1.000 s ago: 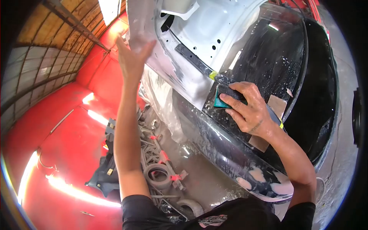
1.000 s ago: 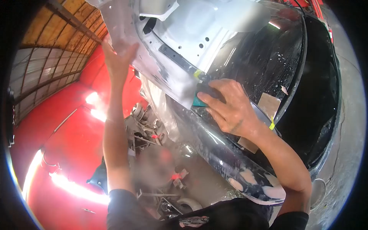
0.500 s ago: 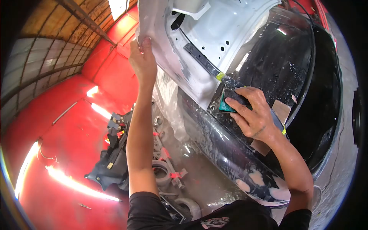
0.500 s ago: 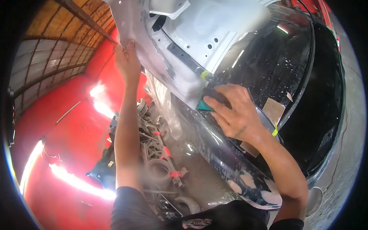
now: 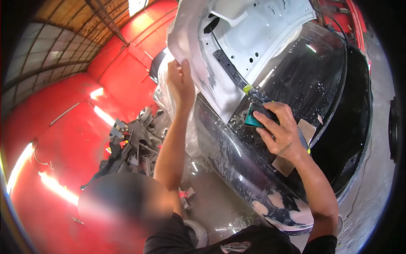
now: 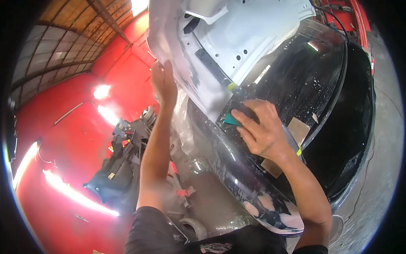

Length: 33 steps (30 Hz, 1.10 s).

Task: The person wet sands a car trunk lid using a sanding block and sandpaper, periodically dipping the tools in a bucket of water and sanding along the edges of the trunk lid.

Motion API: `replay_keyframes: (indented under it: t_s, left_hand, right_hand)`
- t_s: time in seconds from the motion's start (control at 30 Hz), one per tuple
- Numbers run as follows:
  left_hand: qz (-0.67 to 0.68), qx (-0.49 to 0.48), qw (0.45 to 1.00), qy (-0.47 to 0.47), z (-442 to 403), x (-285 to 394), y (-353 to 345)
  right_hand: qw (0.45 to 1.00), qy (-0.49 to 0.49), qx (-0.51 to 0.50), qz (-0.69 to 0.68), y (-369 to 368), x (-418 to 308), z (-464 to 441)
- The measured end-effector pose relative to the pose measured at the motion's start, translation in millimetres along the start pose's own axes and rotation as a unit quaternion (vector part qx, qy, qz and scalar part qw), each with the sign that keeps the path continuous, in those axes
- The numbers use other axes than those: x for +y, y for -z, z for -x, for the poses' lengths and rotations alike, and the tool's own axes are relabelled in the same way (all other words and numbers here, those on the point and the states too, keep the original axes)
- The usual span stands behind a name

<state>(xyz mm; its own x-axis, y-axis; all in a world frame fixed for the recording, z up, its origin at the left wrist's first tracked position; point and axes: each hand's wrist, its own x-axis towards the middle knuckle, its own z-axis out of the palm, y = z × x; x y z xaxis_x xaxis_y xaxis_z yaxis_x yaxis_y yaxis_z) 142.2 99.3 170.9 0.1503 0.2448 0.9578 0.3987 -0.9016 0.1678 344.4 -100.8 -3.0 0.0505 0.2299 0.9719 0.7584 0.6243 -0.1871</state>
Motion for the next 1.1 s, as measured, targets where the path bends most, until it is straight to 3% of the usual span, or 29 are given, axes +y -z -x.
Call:
replay_keyframes:
  t_s: [0.17,0.3,0.4,0.5,0.6,0.7,0.77,0.8,0.83,0.9,0.97,1.1]
  left_hand:
    - [-0.123,-0.023,0.991,-0.052,-60.2,-5.5,18.8]
    - [-0.139,0.000,0.984,-0.110,-68.4,-2.9,23.4]
    - [-0.153,-0.051,0.987,0.002,-56.3,4.4,22.2]
    - [-0.069,-0.069,0.994,0.057,-29.0,-7.3,12.6]
    - [0.005,0.028,0.996,0.080,16.0,30.6,0.9]
    - [0.050,0.003,0.998,0.042,95.1,50.9,3.6]
    - [0.271,-0.065,0.932,0.231,156.7,87.4,6.2]
    - [0.260,-0.076,0.930,0.250,180.6,102.7,10.7]
    - [0.259,-0.089,0.925,0.263,201.8,118.1,9.5]
    - [0.352,-0.097,0.875,0.316,251.4,108.2,6.0]
    - [0.469,-0.112,0.777,0.405,268.4,114.0,17.7]
    - [0.492,-0.123,0.725,0.466,294.4,118.8,23.8]
  right_hand:
    - [1.000,-0.004,0.010,0.003,-0.2,-0.8,0.3]
    - [1.000,-0.002,0.012,0.005,-0.4,-0.2,0.7]
    - [1.000,-0.002,0.015,0.006,-2.5,0.3,1.0]
    - [1.000,-0.013,0.016,0.002,-2.4,-1.1,0.5]
    - [1.000,-0.026,0.014,-0.005,2.2,-4.2,-0.5]
    - [0.998,-0.053,0.010,-0.012,4.0,-6.8,-0.2]
    - [0.998,-0.051,0.022,-0.011,-1.4,-6.0,-0.1]
    - [0.999,-0.042,0.033,-0.003,-4.0,-7.1,1.7]
    - [0.997,0.036,0.032,0.062,-3.3,-11.0,2.5]
    - [0.993,0.072,0.008,0.096,-11.6,-19.6,16.5]
    - [0.998,0.007,-0.043,0.052,-24.0,-44.1,39.2]
    - [0.978,-0.169,-0.118,-0.040,-20.6,-70.9,84.1]
